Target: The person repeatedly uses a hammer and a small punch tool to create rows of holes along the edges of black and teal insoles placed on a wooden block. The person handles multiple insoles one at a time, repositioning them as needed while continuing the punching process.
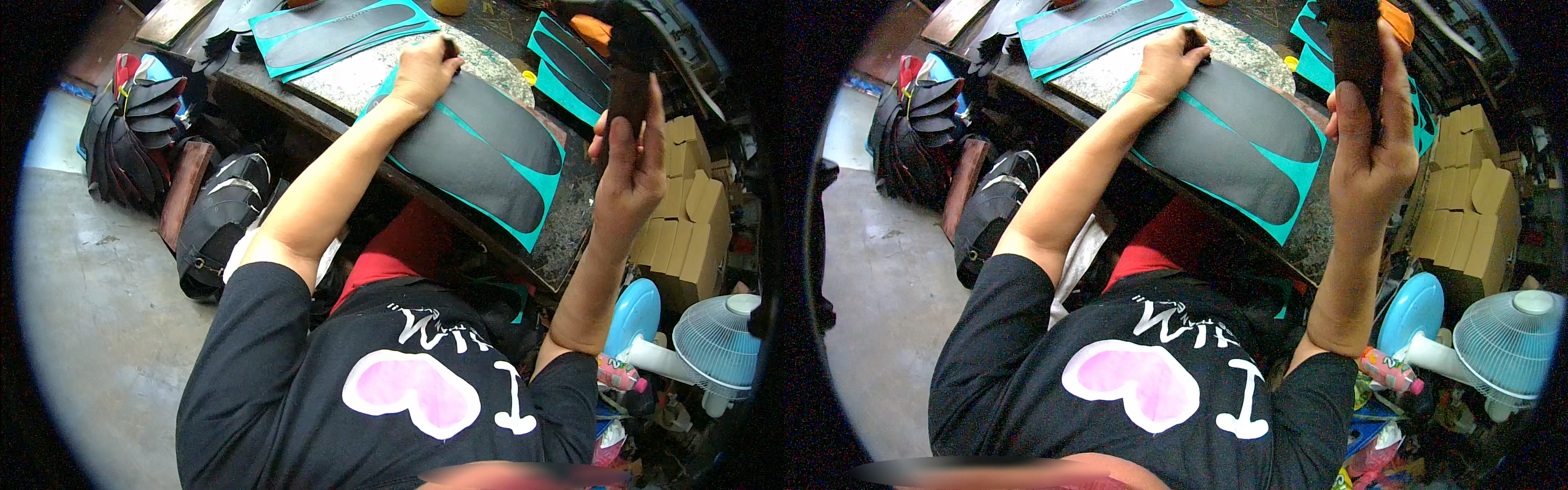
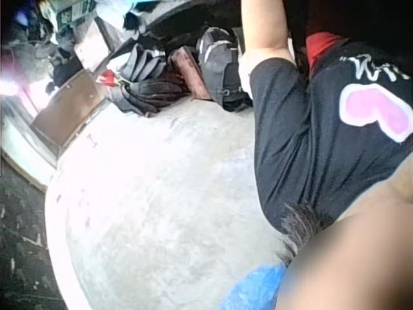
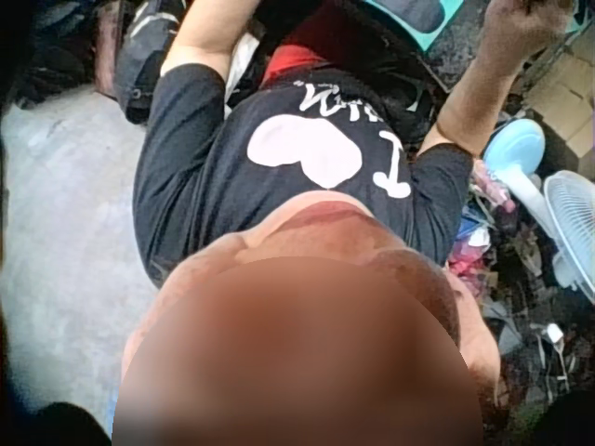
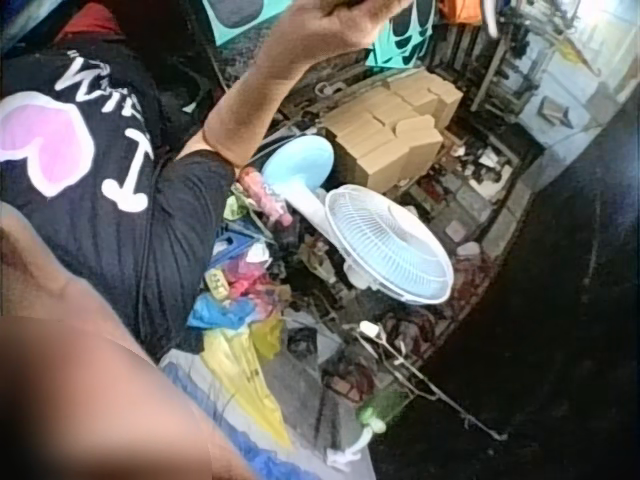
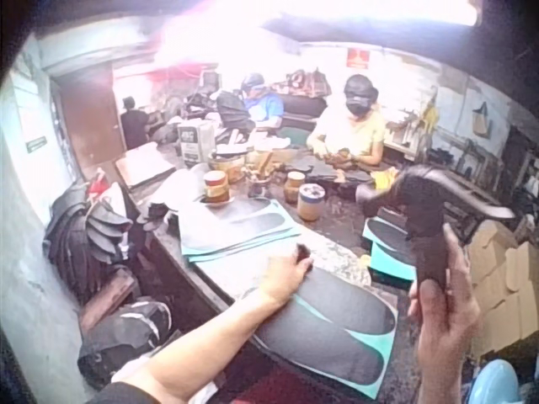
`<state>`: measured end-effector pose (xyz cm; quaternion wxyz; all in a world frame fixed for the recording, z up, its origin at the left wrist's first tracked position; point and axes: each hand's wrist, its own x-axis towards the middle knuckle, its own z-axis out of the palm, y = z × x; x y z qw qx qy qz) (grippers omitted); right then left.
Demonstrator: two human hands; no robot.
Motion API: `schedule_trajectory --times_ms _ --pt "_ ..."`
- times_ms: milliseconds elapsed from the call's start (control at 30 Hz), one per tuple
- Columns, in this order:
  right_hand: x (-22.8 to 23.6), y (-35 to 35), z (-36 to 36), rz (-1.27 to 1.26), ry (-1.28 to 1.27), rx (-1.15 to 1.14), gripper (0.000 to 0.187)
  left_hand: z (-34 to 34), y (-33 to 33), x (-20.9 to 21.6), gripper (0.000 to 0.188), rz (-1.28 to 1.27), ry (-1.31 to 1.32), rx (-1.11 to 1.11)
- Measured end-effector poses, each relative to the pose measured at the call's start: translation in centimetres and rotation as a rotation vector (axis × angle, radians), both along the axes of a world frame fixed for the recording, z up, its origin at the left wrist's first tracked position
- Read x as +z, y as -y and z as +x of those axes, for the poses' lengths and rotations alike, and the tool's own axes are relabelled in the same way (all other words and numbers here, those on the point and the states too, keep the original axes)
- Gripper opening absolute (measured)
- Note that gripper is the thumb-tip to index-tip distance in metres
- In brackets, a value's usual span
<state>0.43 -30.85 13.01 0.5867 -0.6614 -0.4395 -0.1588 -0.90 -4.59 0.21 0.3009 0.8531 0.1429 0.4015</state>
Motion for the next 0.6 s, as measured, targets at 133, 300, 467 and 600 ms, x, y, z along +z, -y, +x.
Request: schedule_trajectory --times_ms 133,300,467,600 --pt "-0.4 -1.5 -0.3 0.048 0.083 0.018 0.047 0.4 0.7 0.3 0.021 0.151 -0.106 0.118" --pt "-1.3 -1.3 0.0 -0.007 -0.021 0.041 0.048 0.3 -1.0 -0.5 0.026 -0.537 0.028 -0.121" --pt "-0.5 -0.5 0.5 0.096 0.025 -0.002 0.048 0.5 -0.5 -0.4 0.023 0.027 0.010 -0.038" --pt "-3.5 -2.1 1.2 -0.238 0.268 -0.192 0.048 0.4 1.8 0.3 0.022 0.346 -0.072 -0.067"
